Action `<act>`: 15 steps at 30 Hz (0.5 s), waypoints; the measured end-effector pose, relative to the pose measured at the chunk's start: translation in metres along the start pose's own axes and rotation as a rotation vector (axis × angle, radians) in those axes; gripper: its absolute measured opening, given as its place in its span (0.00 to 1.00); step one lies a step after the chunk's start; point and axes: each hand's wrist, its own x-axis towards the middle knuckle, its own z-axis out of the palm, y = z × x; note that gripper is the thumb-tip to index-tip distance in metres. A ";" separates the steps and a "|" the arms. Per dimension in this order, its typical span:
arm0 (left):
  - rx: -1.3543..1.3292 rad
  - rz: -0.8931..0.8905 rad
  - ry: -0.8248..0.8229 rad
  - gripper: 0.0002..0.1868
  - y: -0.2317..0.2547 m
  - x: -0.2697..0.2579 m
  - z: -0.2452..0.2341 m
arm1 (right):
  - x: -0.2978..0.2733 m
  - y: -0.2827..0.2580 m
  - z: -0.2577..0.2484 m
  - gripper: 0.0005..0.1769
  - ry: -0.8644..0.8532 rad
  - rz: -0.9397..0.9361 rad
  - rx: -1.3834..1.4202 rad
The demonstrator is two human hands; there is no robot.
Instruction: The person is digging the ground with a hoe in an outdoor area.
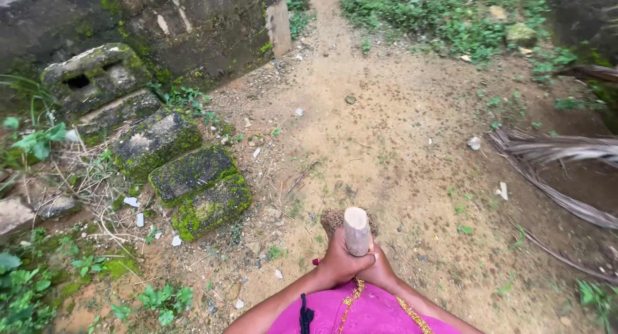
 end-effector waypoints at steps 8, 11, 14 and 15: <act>0.087 -0.017 0.239 0.07 -0.042 0.126 -0.030 | 0.149 0.020 -0.059 0.29 -0.198 -0.054 -0.007; 0.104 0.029 0.270 0.06 -0.053 0.177 -0.035 | 0.202 0.014 -0.090 0.31 -0.264 -0.079 0.006; 0.100 0.056 0.317 0.08 -0.053 0.223 -0.034 | 0.247 0.004 -0.116 0.35 -0.296 -0.122 0.029; 0.104 0.064 0.358 0.11 -0.052 0.235 -0.031 | 0.256 0.001 -0.124 0.36 -0.293 -0.143 0.037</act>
